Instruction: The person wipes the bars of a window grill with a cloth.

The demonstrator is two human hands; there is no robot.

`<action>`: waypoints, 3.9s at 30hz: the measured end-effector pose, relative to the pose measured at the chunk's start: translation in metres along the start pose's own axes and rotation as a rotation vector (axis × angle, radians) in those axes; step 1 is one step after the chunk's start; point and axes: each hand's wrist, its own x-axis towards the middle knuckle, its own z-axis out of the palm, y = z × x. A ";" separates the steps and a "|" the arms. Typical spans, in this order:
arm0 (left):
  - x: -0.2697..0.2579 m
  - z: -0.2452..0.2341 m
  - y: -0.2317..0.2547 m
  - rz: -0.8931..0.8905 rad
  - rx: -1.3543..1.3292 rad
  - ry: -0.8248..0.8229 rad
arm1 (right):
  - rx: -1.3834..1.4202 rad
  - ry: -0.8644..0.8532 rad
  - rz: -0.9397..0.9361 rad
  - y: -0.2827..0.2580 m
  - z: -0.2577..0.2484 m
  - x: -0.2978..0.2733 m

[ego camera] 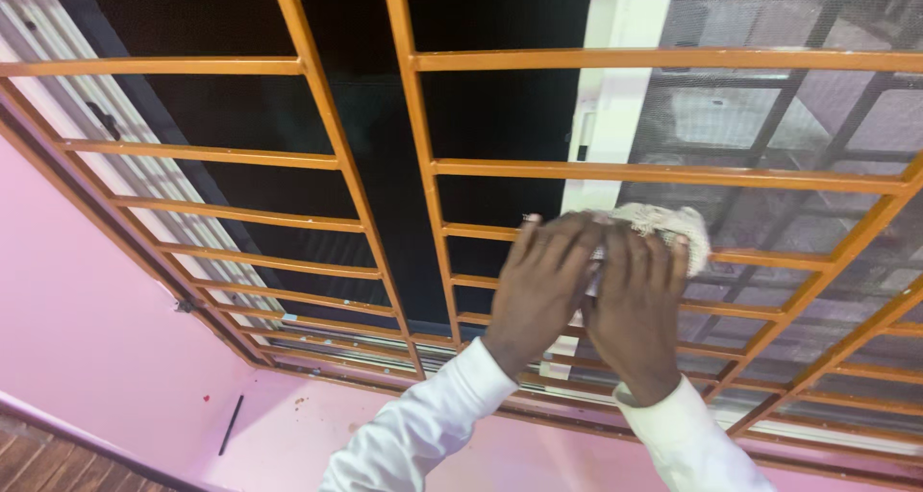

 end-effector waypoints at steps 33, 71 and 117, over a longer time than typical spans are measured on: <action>-0.080 -0.021 -0.028 -0.412 -0.229 0.191 | 0.188 -0.191 -0.258 -0.048 0.047 -0.019; -0.060 0.021 -0.001 -0.124 -0.075 -0.061 | 0.010 -0.110 0.001 -0.008 0.030 -0.056; -0.088 0.103 0.087 -0.300 -0.153 -0.034 | 0.244 -0.271 -0.034 0.078 0.035 -0.137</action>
